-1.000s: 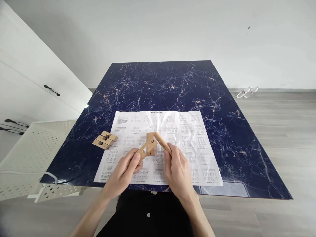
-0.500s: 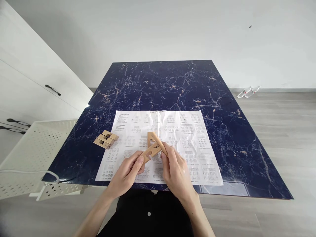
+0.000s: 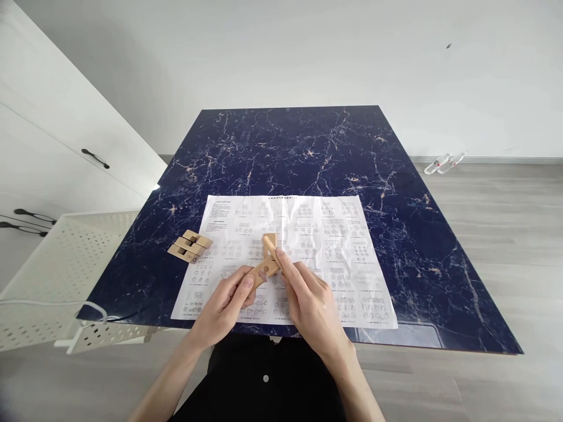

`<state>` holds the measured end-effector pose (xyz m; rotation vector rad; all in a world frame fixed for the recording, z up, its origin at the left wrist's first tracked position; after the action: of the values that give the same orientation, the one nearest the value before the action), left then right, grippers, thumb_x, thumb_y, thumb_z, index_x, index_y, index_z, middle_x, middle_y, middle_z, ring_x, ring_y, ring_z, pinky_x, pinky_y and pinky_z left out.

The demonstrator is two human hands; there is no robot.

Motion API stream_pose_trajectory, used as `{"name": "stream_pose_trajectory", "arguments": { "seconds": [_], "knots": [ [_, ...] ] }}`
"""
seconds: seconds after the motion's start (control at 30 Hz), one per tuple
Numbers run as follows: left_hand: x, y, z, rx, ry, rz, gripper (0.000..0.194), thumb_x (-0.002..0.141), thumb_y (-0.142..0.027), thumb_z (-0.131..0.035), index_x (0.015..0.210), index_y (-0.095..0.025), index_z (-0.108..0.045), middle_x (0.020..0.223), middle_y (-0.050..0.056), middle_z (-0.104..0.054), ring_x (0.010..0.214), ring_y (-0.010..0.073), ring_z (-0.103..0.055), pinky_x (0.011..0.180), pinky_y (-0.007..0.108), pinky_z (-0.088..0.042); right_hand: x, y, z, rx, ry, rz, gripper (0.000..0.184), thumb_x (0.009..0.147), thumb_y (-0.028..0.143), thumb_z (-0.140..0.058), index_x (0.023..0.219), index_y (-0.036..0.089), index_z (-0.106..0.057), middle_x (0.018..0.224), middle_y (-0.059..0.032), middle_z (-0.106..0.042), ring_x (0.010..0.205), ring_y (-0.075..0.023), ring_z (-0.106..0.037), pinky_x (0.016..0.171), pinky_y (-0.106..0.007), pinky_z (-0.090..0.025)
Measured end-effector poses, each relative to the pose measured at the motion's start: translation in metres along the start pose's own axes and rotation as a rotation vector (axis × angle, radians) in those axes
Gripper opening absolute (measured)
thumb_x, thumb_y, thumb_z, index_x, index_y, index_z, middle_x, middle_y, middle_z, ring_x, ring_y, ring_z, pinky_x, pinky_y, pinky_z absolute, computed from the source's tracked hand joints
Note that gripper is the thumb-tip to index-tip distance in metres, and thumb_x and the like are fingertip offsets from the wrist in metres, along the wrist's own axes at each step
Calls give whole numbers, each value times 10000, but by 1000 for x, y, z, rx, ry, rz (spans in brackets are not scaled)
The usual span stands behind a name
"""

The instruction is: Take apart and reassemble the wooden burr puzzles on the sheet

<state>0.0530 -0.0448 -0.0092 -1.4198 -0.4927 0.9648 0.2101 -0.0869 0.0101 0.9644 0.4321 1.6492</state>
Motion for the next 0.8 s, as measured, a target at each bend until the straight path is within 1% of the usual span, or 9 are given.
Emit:
{"name": "stream_pose_trajectory", "arguments": {
  "seconds": [0.1, 0.17, 0.27, 0.33, 0.4, 0.5, 0.6, 0.7, 0.8],
  "knots": [
    [0, 0, 1, -4, 16, 2, 428, 1151, -568, -393, 1065, -199, -592, 719, -52, -436, 587, 122, -362, 575, 294, -338, -1, 1, 0, -27, 19, 21, 656, 1158, 145, -389, 1759, 385, -279, 898, -20, -653, 666, -176, -587, 566, -301, -531],
    [-1, 0, 2, -2, 20, 6, 421, 1149, -565, -394, 1057, -203, -588, 728, -48, -435, 591, 125, -364, 577, 296, -342, -2, 1, -2, -36, 37, 26, 656, 1152, 134, -382, 1756, 374, -292, 919, -26, -675, 686, -175, -625, 588, -301, -562],
    [-1, -1, 2, 15, 28, 9, 418, 1147, -562, -388, 1052, -207, -585, 737, -43, -441, 597, 130, -369, 580, 301, -348, -2, 1, -1, -38, 26, 35, 673, 1153, 140, -409, 1771, 353, -247, 978, -51, -723, 773, -205, -708, 661, -335, -632],
    [0, -1, 1, 21, 32, 0, 409, 1152, -552, -382, 1067, -207, -585, 743, -42, -448, 605, 132, -378, 593, 305, -362, -2, 4, -2, -32, 28, 55, 684, 1151, 130, -409, 1774, 351, -234, 983, -55, -738, 812, -220, -737, 693, -351, -652],
    [1, -2, 0, 22, 29, -8, 409, 1159, -547, -376, 1056, -207, -579, 750, -41, -458, 614, 133, -391, 604, 307, -371, -1, 8, -4, -27, 48, 86, 681, 1146, 106, -391, 1768, 352, -260, 960, -45, -738, 809, -214, -745, 694, -340, -647],
    [2, -1, -1, 31, 16, -9, 429, 1162, -557, -374, 989, -207, -554, 754, -38, -468, 621, 133, -403, 609, 309, -366, -1, 12, -6, -25, 65, 107, 674, 1140, 83, -393, 1757, 339, -300, 940, -31, -734, 742, -187, -721, 652, -311, -614],
    [3, -1, -2, 22, 11, -18, 431, 1166, -558, -366, 1006, -207, -558, 761, -40, -468, 628, 135, -405, 618, 311, -365, -1, 18, -8, -23, 80, 132, 654, 1142, 82, -415, 1739, 341, -341, 933, -23, -741, 701, -173, -695, 616, -301, -591],
    [4, -1, -4, -4, 25, -21, 419, 1172, -551, -359, 1036, -209, -560, 767, -43, -464, 635, 136, -399, 625, 310, -364, -2, 23, -8, -22, 57, 159, 571, 1156, 116, -450, 1686, 327, -426, 975, -30, -785, 693, -170, -714, 604, -305, -600],
    [3, -3, -6, -27, 57, -19, 410, 1172, -553, -365, 1049, -212, -558, 760, -48, -445, 633, 137, -383, 622, 311, -356, -5, 22, -4, -22, -21, 158, 391, 1156, 154, -499, 1525, 260, -574, 1004, -56, -834, 674, -175, -765, 574, -303, -621]
  ]
}}
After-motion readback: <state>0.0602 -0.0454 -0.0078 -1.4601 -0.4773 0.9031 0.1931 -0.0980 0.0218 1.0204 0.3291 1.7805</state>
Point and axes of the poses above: each hand's wrist, its own x-axis towards the middle knuckle, its own z-axis out of the back of the hand, y = z × x, the point moved 8 cm from there along x, towards the middle knuckle
